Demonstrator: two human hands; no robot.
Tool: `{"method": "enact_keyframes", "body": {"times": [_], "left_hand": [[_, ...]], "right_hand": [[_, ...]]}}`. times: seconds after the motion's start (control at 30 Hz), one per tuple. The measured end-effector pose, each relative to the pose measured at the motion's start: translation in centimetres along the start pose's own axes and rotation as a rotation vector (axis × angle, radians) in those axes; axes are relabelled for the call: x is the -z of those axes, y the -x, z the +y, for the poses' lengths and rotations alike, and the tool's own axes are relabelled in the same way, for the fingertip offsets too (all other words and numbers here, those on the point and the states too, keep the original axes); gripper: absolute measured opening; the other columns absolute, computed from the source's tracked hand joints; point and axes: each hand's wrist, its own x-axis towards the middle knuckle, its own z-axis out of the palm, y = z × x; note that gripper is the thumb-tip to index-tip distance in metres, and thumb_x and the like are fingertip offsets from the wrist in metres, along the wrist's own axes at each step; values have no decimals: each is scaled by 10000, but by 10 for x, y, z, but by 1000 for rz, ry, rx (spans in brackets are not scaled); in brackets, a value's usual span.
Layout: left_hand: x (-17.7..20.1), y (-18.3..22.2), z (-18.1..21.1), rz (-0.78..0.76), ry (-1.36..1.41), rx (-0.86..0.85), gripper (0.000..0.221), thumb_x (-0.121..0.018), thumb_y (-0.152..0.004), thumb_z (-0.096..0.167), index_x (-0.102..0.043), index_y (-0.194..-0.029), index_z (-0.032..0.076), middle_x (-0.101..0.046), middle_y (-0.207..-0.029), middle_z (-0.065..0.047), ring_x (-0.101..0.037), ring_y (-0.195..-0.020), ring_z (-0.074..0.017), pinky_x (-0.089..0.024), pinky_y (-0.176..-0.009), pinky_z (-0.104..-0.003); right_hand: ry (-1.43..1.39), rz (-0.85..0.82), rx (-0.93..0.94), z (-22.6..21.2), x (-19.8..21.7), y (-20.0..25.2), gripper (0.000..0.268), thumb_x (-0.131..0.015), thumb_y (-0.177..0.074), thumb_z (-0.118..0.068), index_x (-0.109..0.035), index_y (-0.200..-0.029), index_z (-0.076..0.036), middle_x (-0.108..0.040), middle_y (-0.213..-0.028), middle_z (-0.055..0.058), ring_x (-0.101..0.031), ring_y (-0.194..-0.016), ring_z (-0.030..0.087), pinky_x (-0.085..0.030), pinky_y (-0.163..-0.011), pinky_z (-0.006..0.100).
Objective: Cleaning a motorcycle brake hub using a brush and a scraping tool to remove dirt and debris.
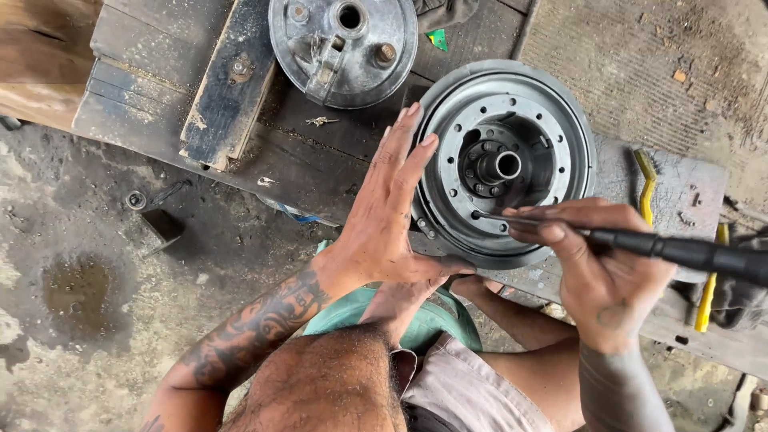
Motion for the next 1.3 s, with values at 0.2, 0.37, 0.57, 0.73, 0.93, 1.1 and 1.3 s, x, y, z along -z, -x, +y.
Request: {"method": "enact_keyframes", "body": {"times": [0.2,0.37,0.57,0.73,0.93,1.1,1.3], "left_hand": [[0,-3,4,-16,-46,-11,1200,-701,-874,764,-69,-1701,166,-72,-1772,-250,-135,-1711,-461,-202,-1453,-679],[1,-3,9,-54,-68,34,1253,-777,-840,719,-49,-1693,158,-64,-1775,-247,-120,-1712,-453,-153,-1434,-684],[2,-3,14,-45,-81,51,1276,-811,-812,701,-61,-1684,150,-76,-1773,-231,-131,-1710,-430,-123,-1437,-667],[1,-1,11,-54,-72,59,1261,-779,-818,717,-55,-1689,163,-64,-1776,-236,-125,-1713,-433,-107,-1432,-676],[-2,-2,10,-35,-64,26,1209,-751,-845,700,-71,-1680,151,-72,-1769,-246,-124,-1705,-444,-112,-1418,-701],[-4,-3,10,11,-49,-55,1211,-811,-863,637,-68,-1685,147,-88,-1763,-225,-149,-1699,-443,-166,-1453,-653],[-7,0,14,23,-135,-33,1193,-735,-878,707,-56,-1697,169,-109,-1775,-193,-175,-1703,-417,-202,-1437,-654]], "right_hand": [[-261,-188,-151,-7,13,-19,110,-609,-1002,-46,-541,-1066,12,-684,-1064,216,-797,-998,354,-760,-805,364],[-120,-546,-115,-37,27,-70,62,-596,-964,-3,-622,-1017,16,-736,-1079,187,-787,-1090,304,-691,-933,333],[266,-689,-45,-70,16,-87,96,-691,-919,-122,-716,-983,-55,-797,-1007,47,-786,-939,134,-595,-840,247],[243,-681,154,-62,21,-73,95,-660,-932,-85,-659,-1011,-34,-776,-1073,129,-803,-1020,249,-626,-888,314],[348,-795,314,-68,23,-69,326,-649,-903,-248,-651,-1160,-48,-755,-1185,146,-765,-1137,258,-637,-797,369],[443,-951,453,-61,23,-78,250,-485,-976,-1,-633,-1177,-24,-745,-1225,94,-688,-1244,300,-581,-946,439],[333,-985,56,-78,6,-106,195,-433,-994,-171,-582,-871,-192,-639,-778,-98,-636,-605,54,-561,-610,237]]}}
